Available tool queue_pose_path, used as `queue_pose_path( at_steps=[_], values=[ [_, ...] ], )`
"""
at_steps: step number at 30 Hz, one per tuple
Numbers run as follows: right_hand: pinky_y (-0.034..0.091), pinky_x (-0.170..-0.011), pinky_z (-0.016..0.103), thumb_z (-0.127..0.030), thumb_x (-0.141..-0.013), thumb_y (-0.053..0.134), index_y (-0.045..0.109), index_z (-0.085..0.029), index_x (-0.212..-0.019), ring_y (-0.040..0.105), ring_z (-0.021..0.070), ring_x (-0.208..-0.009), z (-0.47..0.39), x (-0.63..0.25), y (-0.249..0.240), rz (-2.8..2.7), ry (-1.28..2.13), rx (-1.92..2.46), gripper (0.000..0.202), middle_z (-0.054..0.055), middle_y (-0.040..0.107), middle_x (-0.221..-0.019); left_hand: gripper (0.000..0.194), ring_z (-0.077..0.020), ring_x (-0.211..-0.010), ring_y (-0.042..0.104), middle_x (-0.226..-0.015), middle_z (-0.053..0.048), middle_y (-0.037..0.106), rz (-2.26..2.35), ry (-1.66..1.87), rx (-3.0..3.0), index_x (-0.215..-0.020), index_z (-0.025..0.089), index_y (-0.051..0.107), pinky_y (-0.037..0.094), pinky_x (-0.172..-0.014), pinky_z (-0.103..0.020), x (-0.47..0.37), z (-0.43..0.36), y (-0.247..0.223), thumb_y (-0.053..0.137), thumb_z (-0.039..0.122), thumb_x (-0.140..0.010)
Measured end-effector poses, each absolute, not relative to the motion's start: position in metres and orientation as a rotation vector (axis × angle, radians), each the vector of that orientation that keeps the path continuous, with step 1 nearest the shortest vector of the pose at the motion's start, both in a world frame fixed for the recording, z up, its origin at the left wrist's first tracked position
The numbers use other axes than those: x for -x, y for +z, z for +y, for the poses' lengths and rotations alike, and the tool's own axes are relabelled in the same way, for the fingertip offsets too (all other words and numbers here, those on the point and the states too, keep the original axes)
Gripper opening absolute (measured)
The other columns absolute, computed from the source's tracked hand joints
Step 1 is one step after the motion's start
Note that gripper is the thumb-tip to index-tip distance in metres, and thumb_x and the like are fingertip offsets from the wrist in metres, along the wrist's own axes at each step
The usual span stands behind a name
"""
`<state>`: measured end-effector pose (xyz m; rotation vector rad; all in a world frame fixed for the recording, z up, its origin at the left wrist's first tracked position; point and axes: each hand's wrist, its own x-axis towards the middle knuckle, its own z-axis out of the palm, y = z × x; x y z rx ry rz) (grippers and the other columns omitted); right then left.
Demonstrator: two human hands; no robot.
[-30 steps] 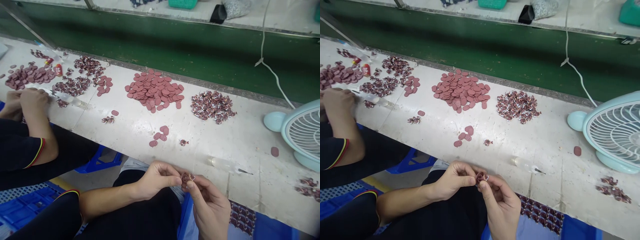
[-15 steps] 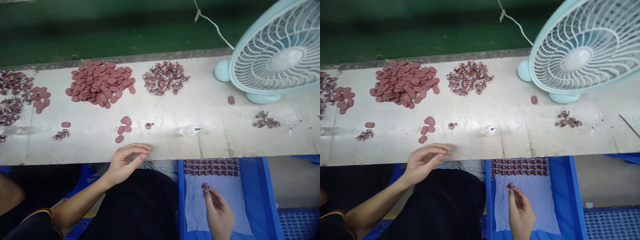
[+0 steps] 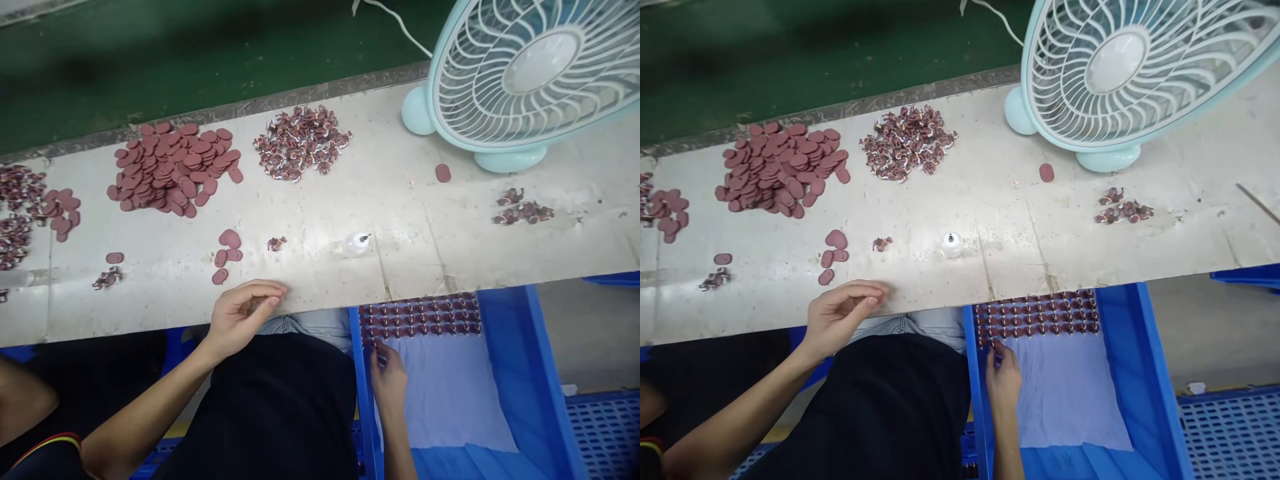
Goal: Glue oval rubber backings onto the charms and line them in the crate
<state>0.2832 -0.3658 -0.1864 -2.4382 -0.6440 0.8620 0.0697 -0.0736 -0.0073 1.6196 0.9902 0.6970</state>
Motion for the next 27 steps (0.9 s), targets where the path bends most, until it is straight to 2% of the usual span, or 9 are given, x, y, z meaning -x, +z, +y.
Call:
queue_pose_path(
  at_steps=[7, 14, 19, 24, 27],
  values=[
    [0.055, -0.089, 0.042, -0.051, -0.098, 0.058, 0.066, -0.017, -0.113, 0.067, 0.0202, -0.096, -0.365, -0.282, -0.192, -0.693, 0.871, 2.448, 0.037, 0.006, 0.069, -0.11, 0.016, -0.0225, -0.098, 0.075, -0.101, -0.006, 0.078, 1.021, 0.693, -1.631, -0.101, 0.024, 0.079, 0.064, -0.085, -0.036, -0.071, -0.074, -0.008, 0.071, 0.015, -0.089],
    [0.055, -0.086, 0.04, -0.054, -0.098, 0.056, 0.067, -0.017, -0.112, 0.067, 0.0196, -0.093, -0.361, -0.28, -0.189, -0.668, 0.888, 2.473, 0.042, 0.008, 0.07, -0.111, 0.013, -0.0223, -0.097, 0.074, -0.1, -0.007, 0.078, 1.047, 0.69, -1.648, -0.1, 0.023, 0.08, 0.065, -0.082, -0.035, -0.072, -0.074, -0.009, 0.072, 0.019, -0.09],
    [0.053, -0.084, 0.04, -0.063, -0.093, 0.051, 0.068, -0.016, -0.116, 0.068, 0.0254, -0.093, -0.354, -0.281, -0.173, -0.632, 0.863, 2.508, 0.054, 0.014, 0.071, -0.113, 0.013, -0.0227, -0.096, 0.075, -0.1, -0.008, 0.078, 1.059, 0.695, -1.653, -0.099, 0.023, 0.08, 0.065, -0.081, -0.035, -0.072, -0.074, -0.009, 0.072, 0.02, -0.089],
    [0.051, -0.081, 0.04, -0.062, -0.093, 0.048, 0.074, -0.016, -0.107, 0.07, 0.0283, -0.086, -0.356, -0.281, -0.158, -0.645, 0.986, 2.496, 0.055, 0.014, 0.075, -0.099, 0.014, -0.022, -0.096, 0.074, -0.101, -0.007, 0.078, 1.056, 0.688, -1.659, -0.1, 0.023, 0.079, 0.065, -0.079, -0.033, -0.073, -0.074, -0.008, 0.072, 0.019, -0.089],
    [0.052, -0.079, 0.037, -0.059, -0.095, 0.047, 0.074, -0.018, -0.115, 0.073, 0.0271, -0.086, -0.359, -0.279, -0.16, -0.662, 1.142, 2.428, 0.053, 0.01, 0.078, -0.093, 0.012, -0.0227, -0.095, 0.075, -0.1, -0.008, 0.078, 1.079, 0.679, -1.669, -0.099, 0.022, 0.079, 0.066, -0.077, -0.033, -0.075, -0.074, -0.007, 0.072, 0.022, -0.089]
  ],
)
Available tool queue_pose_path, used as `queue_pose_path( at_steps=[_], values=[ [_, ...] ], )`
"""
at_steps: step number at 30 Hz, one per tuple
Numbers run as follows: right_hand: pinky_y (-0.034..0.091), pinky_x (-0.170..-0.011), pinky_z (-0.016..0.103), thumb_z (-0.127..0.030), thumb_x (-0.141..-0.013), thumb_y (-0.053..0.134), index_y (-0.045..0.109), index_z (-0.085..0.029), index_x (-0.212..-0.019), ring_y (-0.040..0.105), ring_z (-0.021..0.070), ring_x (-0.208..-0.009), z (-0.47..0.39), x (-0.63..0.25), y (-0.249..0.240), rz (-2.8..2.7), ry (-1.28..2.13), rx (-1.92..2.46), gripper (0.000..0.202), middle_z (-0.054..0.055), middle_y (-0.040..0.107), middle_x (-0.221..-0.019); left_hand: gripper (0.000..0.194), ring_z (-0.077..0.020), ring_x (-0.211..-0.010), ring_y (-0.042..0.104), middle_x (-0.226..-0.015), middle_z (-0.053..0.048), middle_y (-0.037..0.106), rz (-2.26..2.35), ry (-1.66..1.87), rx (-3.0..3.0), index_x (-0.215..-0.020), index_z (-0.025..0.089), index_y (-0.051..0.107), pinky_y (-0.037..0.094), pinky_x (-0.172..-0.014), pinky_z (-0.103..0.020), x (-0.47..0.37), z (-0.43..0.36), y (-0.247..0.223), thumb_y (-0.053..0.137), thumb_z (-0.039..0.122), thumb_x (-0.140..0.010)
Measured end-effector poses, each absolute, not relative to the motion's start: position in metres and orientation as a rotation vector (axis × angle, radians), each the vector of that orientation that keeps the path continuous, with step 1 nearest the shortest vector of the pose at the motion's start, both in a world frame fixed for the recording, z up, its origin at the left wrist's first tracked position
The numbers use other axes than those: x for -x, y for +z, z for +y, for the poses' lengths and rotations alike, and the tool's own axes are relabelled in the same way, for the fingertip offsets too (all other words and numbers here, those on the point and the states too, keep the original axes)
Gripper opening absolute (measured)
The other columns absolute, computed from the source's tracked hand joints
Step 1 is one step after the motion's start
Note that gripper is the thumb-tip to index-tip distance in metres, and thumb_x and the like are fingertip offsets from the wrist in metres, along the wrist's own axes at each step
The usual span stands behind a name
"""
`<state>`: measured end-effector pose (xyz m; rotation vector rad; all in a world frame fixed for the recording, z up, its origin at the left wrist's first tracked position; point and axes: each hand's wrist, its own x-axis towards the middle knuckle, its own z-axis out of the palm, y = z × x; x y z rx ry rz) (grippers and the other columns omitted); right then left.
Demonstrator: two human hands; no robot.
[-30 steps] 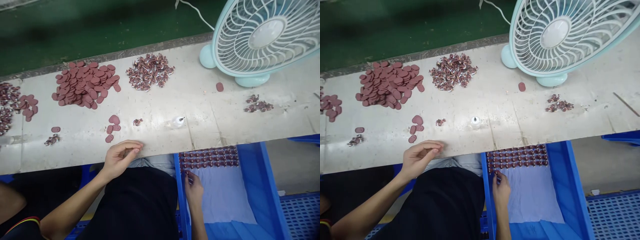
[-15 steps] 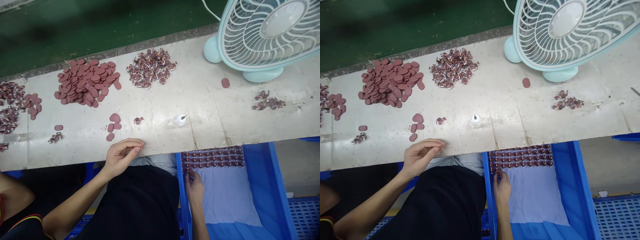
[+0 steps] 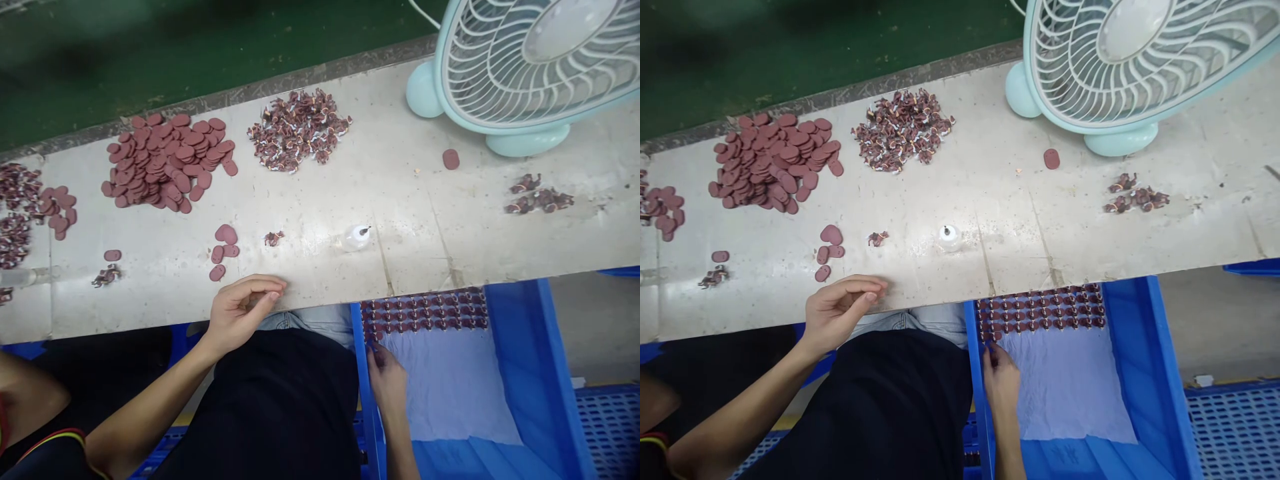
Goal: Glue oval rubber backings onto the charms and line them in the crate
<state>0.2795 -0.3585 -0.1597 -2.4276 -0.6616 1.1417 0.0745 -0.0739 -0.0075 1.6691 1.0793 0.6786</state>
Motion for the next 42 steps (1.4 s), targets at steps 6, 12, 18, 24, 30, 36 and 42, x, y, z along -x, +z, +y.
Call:
queue_pose_path(
  at_steps=[6, 12, 18, 24, 30, 36, 42],
  values=[
    [0.055, -0.087, 0.041, -0.058, -0.099, 0.051, 0.069, -0.018, -0.121, 0.073, 0.0226, -0.093, -0.359, -0.278, -0.169, -0.622, 1.265, 2.4, 0.049, 0.008, 0.078, -0.099, 0.011, -0.0229, -0.094, 0.075, -0.099, -0.008, 0.079, 1.093, 0.682, -1.682, -0.097, 0.021, 0.079, 0.066, -0.075, -0.033, -0.075, -0.074, -0.008, 0.073, 0.025, -0.089],
    [0.056, -0.09, 0.043, -0.059, -0.1, 0.05, 0.069, -0.019, -0.119, 0.072, 0.0206, -0.093, -0.353, -0.279, -0.167, -0.632, 1.357, 2.361, 0.048, 0.006, 0.075, -0.101, 0.011, -0.0228, -0.095, 0.075, -0.098, -0.007, 0.079, 1.09, 0.678, -1.706, -0.097, 0.023, 0.079, 0.066, -0.078, -0.034, -0.074, -0.074, -0.008, 0.072, 0.021, -0.089],
    [0.056, -0.092, 0.044, -0.054, -0.101, 0.054, 0.068, -0.019, -0.117, 0.071, 0.0203, -0.096, -0.351, -0.281, -0.166, -0.636, 1.386, 2.346, 0.041, 0.006, 0.073, -0.105, 0.01, -0.0233, -0.095, 0.075, -0.098, -0.006, 0.078, 1.084, 0.684, -1.723, -0.096, 0.023, 0.079, 0.066, -0.079, -0.035, -0.074, -0.074, -0.009, 0.072, 0.021, -0.089],
    [0.056, -0.092, 0.044, -0.051, -0.101, 0.055, 0.069, -0.018, -0.116, 0.071, 0.0204, -0.097, -0.352, -0.281, -0.168, -0.631, 1.398, 2.322, 0.039, 0.006, 0.074, -0.105, 0.011, -0.0223, -0.094, 0.075, -0.097, -0.006, 0.078, 1.077, 0.7, -1.744, -0.096, 0.023, 0.079, 0.066, -0.079, -0.034, -0.074, -0.074, -0.01, 0.072, 0.018, -0.089],
    [0.057, -0.088, 0.041, -0.05, -0.101, 0.056, 0.069, -0.018, -0.112, 0.071, 0.019, -0.093, -0.351, -0.282, -0.165, -0.65, 1.4, 2.31, 0.037, 0.005, 0.074, -0.102, 0.017, -0.0217, -0.096, 0.075, -0.099, -0.005, 0.078, 1.036, 0.713, -1.745, -0.099, 0.024, 0.079, 0.066, -0.078, -0.033, -0.073, -0.073, -0.011, 0.071, 0.013, -0.089],
    [0.055, -0.082, 0.039, -0.053, -0.1, 0.055, 0.069, -0.018, -0.11, 0.068, 0.0177, -0.081, -0.357, -0.289, -0.158, -0.618, 1.182, 2.508, 0.039, 0.001, 0.071, -0.087, 0.022, -0.0205, -0.097, 0.075, -0.099, -0.003, 0.078, 1.003, 0.736, -1.743, -0.102, 0.025, 0.078, 0.065, -0.079, -0.032, -0.072, -0.073, -0.012, 0.071, 0.009, -0.088],
    [0.054, -0.078, 0.037, -0.051, -0.097, 0.06, 0.066, -0.018, -0.118, 0.065, 0.0167, -0.073, -0.353, -0.293, -0.165, -0.668, 1.127, 2.598, 0.04, -0.002, 0.066, -0.079, 0.024, -0.0203, -0.096, 0.074, -0.101, -0.004, 0.078, 0.988, 0.735, -1.747, -0.102, 0.024, 0.078, 0.065, -0.081, -0.033, -0.072, -0.073, -0.013, 0.07, 0.007, -0.088]
  ],
)
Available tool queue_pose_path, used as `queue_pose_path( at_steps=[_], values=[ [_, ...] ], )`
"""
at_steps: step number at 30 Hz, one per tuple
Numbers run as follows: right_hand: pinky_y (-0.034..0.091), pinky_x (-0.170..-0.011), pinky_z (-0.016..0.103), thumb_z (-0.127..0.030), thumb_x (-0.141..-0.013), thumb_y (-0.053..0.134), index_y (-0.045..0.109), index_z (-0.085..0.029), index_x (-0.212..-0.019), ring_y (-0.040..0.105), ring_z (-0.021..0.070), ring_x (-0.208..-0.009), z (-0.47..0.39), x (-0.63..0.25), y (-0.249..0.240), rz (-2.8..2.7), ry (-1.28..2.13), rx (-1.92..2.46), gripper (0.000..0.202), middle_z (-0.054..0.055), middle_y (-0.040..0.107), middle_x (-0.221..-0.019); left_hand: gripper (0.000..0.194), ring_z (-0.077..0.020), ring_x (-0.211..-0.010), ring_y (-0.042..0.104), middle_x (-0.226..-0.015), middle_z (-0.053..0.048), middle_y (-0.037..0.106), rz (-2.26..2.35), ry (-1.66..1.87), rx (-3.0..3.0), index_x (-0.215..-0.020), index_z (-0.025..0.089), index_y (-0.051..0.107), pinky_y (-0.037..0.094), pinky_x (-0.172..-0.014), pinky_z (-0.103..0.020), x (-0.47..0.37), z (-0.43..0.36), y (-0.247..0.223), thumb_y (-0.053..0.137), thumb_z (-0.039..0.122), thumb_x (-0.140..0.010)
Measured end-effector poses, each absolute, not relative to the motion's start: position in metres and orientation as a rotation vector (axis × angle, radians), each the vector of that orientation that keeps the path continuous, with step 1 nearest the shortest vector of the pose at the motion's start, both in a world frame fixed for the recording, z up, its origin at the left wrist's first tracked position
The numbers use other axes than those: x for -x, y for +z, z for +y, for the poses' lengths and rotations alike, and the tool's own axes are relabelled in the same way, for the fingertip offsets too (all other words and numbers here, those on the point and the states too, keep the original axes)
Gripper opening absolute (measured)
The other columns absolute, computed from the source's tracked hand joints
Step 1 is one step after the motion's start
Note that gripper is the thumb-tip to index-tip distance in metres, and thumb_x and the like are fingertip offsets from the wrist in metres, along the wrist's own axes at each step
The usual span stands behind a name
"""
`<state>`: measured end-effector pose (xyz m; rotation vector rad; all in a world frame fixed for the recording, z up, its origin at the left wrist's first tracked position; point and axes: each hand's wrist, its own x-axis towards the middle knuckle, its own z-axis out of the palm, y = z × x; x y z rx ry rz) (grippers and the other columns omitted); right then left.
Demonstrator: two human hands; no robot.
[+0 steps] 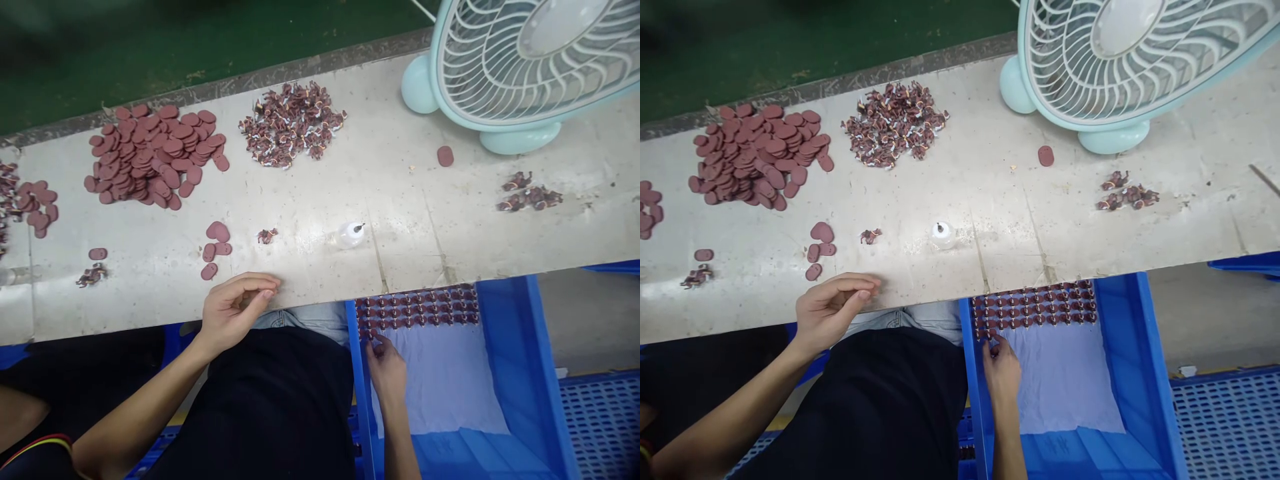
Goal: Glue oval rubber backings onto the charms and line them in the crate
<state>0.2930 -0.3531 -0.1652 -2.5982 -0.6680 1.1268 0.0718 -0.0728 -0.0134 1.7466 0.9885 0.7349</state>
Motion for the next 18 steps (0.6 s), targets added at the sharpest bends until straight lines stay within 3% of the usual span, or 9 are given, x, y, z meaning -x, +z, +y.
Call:
queue_pose_path(
  at_steps=[11, 18],
  values=[
    [0.058, -0.081, 0.039, -0.047, -0.1, 0.059, 0.065, -0.017, -0.118, 0.068, 0.017, -0.084, -0.3469, -0.2908, -0.1675, -0.62, 1.233, 2.662, 0.035, 0.003, 0.07, -0.097, 0.023, -0.0204, -0.096, 0.075, -0.101, -0.004, 0.078, 0.995, 0.736, -1.76, -0.103, 0.025, 0.078, 0.065, -0.081, -0.033, -0.0719, -0.0725, -0.0136, 0.071, 0.008, -0.088],
    [0.058, -0.082, 0.039, -0.048, -0.1, 0.058, 0.065, -0.017, -0.117, 0.068, 0.0174, -0.085, -0.3446, -0.2897, -0.1638, -0.589, 1.251, 2.696, 0.036, 0.003, 0.07, -0.098, 0.022, -0.0208, -0.096, 0.075, -0.1, -0.004, 0.078, 0.997, 0.733, -1.762, -0.103, 0.025, 0.079, 0.065, -0.081, -0.034, -0.0723, -0.0727, -0.0134, 0.071, 0.01, -0.088]
  ],
)
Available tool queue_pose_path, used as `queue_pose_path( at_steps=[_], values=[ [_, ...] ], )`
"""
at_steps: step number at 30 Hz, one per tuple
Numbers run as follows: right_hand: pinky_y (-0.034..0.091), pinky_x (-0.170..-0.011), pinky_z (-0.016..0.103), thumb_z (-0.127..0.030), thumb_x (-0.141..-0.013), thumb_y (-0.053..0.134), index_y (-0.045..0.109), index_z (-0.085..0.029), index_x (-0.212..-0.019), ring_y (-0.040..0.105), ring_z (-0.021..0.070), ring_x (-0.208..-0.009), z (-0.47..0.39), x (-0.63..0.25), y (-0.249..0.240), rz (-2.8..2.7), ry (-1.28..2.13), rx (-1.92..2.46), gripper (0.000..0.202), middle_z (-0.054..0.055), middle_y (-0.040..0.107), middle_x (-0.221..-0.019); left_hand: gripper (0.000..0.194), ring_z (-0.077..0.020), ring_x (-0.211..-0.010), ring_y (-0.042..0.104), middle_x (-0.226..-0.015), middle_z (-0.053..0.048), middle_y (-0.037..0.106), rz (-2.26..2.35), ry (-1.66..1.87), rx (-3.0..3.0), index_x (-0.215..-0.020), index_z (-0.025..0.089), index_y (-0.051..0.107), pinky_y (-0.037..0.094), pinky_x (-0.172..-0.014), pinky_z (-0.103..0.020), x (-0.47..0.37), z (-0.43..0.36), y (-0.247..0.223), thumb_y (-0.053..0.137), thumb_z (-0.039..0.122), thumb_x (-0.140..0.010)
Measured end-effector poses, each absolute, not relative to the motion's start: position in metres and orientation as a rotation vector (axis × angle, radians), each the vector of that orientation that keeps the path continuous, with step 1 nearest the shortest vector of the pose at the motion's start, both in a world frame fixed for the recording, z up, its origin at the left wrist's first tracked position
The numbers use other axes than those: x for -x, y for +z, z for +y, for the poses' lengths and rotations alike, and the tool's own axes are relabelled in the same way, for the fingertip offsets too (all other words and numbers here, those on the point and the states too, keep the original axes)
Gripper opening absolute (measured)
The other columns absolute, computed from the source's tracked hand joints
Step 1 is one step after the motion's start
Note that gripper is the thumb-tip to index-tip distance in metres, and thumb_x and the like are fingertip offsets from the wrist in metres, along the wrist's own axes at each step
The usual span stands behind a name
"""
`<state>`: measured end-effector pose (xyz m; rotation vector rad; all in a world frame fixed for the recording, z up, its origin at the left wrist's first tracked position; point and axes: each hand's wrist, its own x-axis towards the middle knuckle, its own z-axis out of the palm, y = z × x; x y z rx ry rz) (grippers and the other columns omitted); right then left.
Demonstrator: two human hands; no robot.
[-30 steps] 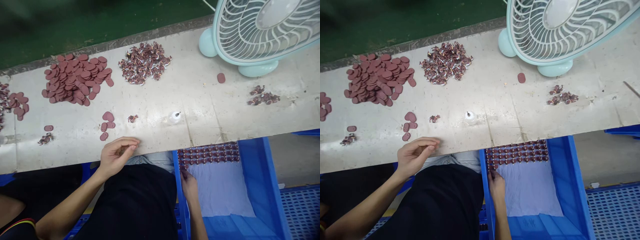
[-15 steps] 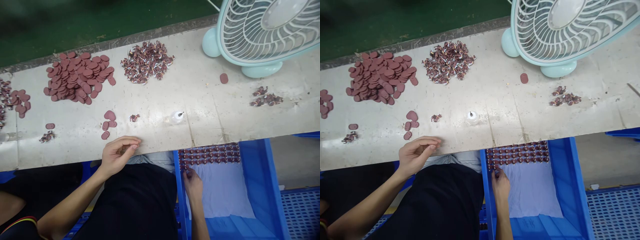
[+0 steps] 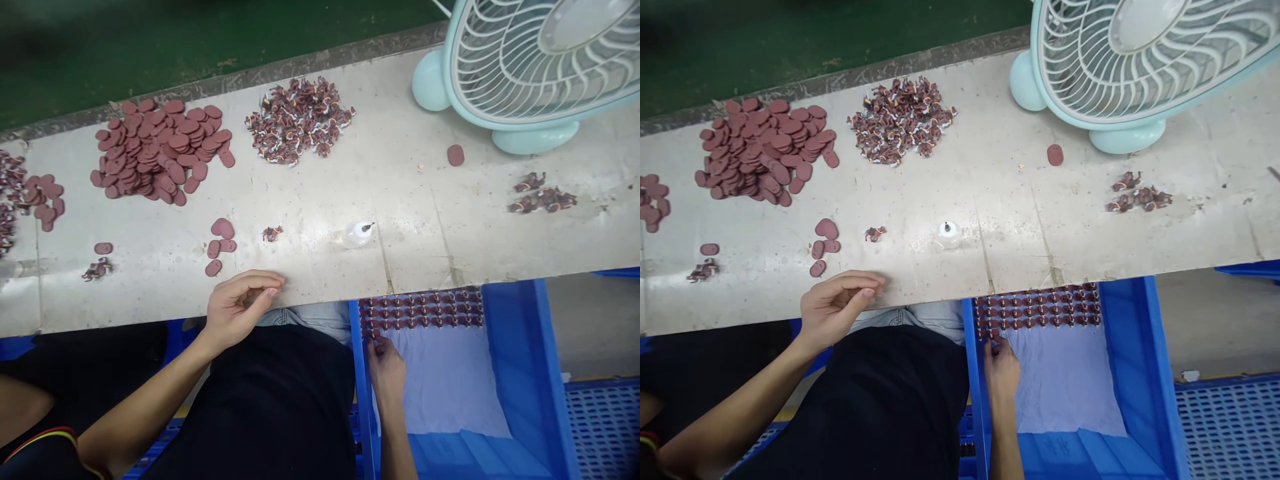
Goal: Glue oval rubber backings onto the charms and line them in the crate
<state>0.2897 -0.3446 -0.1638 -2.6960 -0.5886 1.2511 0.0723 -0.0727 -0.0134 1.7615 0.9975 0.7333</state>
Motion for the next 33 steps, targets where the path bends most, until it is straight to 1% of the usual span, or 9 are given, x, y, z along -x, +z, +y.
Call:
queue_pose_path(
  at_steps=[4, 14, 20, 23, 26, 28, 30, 33],
  values=[
    [0.058, -0.083, 0.039, -0.048, -0.101, 0.057, 0.065, -0.018, -0.118, 0.068, 0.0172, -0.084, -0.344, -0.288, -0.163, -0.574, 1.256, 2.707, 0.036, 0.003, 0.07, -0.097, 0.021, -0.0209, -0.095, 0.075, -0.1, -0.004, 0.078, 1.001, 0.736, -1.755, -0.103, 0.025, 0.079, 0.065, -0.078, -0.034, -0.072, -0.073, -0.013, 0.071, 0.011, -0.088],
    [0.057, -0.082, 0.039, -0.051, -0.1, 0.058, 0.066, -0.018, -0.114, 0.068, 0.0172, -0.084, -0.341, -0.29, -0.161, -0.54, 1.275, 2.715, 0.037, 0.003, 0.07, -0.096, 0.025, -0.0201, -0.095, 0.075, -0.1, -0.004, 0.078, 0.987, 0.735, -1.772, -0.103, 0.025, 0.078, 0.064, -0.08, -0.033, -0.072, -0.072, -0.013, 0.071, 0.007, -0.087],
    [0.055, -0.083, 0.04, -0.056, -0.098, 0.057, 0.066, -0.018, -0.111, 0.067, 0.0175, -0.08, -0.343, -0.29, -0.157, -0.515, 1.268, 2.724, 0.042, 0.001, 0.069, -0.087, 0.019, -0.0213, -0.095, 0.075, -0.1, -0.005, 0.078, 1.014, 0.717, -1.781, -0.102, 0.025, 0.078, 0.065, -0.079, -0.034, -0.071, -0.072, -0.013, 0.071, 0.013, -0.089],
    [0.053, -0.081, 0.039, -0.056, -0.095, 0.058, 0.067, -0.017, -0.112, 0.068, 0.0194, -0.079, -0.35, -0.294, -0.15, -0.486, 1.249, 2.716, 0.043, 0.003, 0.071, -0.085, 0.016, -0.022, -0.095, 0.075, -0.099, -0.006, 0.079, 1.021, 0.709, -1.786, -0.101, 0.024, 0.078, 0.065, -0.077, -0.034, -0.07, -0.072, -0.014, 0.071, 0.017, -0.089],
    [0.051, -0.074, 0.037, -0.056, -0.09, 0.058, 0.071, -0.017, -0.107, 0.07, 0.0254, -0.078, -0.356, -0.3, -0.134, -0.449, 1.229, 2.695, 0.044, 0.007, 0.074, -0.079, 0.017, -0.0217, -0.095, 0.075, -0.1, -0.006, 0.079, 1.009, 0.716, -1.775, -0.102, 0.024, 0.078, 0.065, -0.079, -0.034, -0.069, -0.073, -0.014, 0.071, 0.016, -0.09],
    [0.049, -0.068, 0.036, -0.058, -0.087, 0.058, 0.073, -0.02, -0.1, 0.071, 0.0276, -0.076, -0.357, -0.305, -0.117, -0.417, 1.201, 2.677, 0.043, 0.007, 0.075, -0.077, 0.018, -0.0219, -0.096, 0.075, -0.101, -0.007, 0.078, 0.99, 0.718, -1.766, -0.103, 0.024, 0.078, 0.065, -0.08, -0.035, -0.068, -0.073, -0.014, 0.07, 0.015, -0.09],
    [0.049, -0.067, 0.035, -0.06, -0.087, 0.058, 0.073, -0.022, -0.094, 0.071, 0.0266, -0.074, -0.353, -0.31, -0.095, -0.377, 1.13, 2.667, 0.042, 0.006, 0.076, -0.077, 0.018, -0.0222, -0.096, 0.075, -0.102, -0.007, 0.078, 0.969, 0.712, -1.757, -0.103, 0.023, 0.078, 0.065, -0.081, -0.035, -0.068, -0.072, -0.014, 0.07, 0.015, -0.09],
    [0.052, -0.07, 0.033, -0.063, -0.086, 0.06, 0.072, -0.024, -0.092, 0.071, 0.0242, -0.077, -0.338, -0.314, -0.059, -0.323, 0.927, 2.653, 0.042, 0.005, 0.077, -0.083, 0.018, -0.0221, -0.097, 0.075, -0.102, -0.008, 0.079, 0.928, 0.711, -1.765, -0.103, 0.022, 0.077, 0.064, -0.084, -0.036, -0.07, -0.071, -0.013, 0.069, 0.013, -0.09]
  ],
)
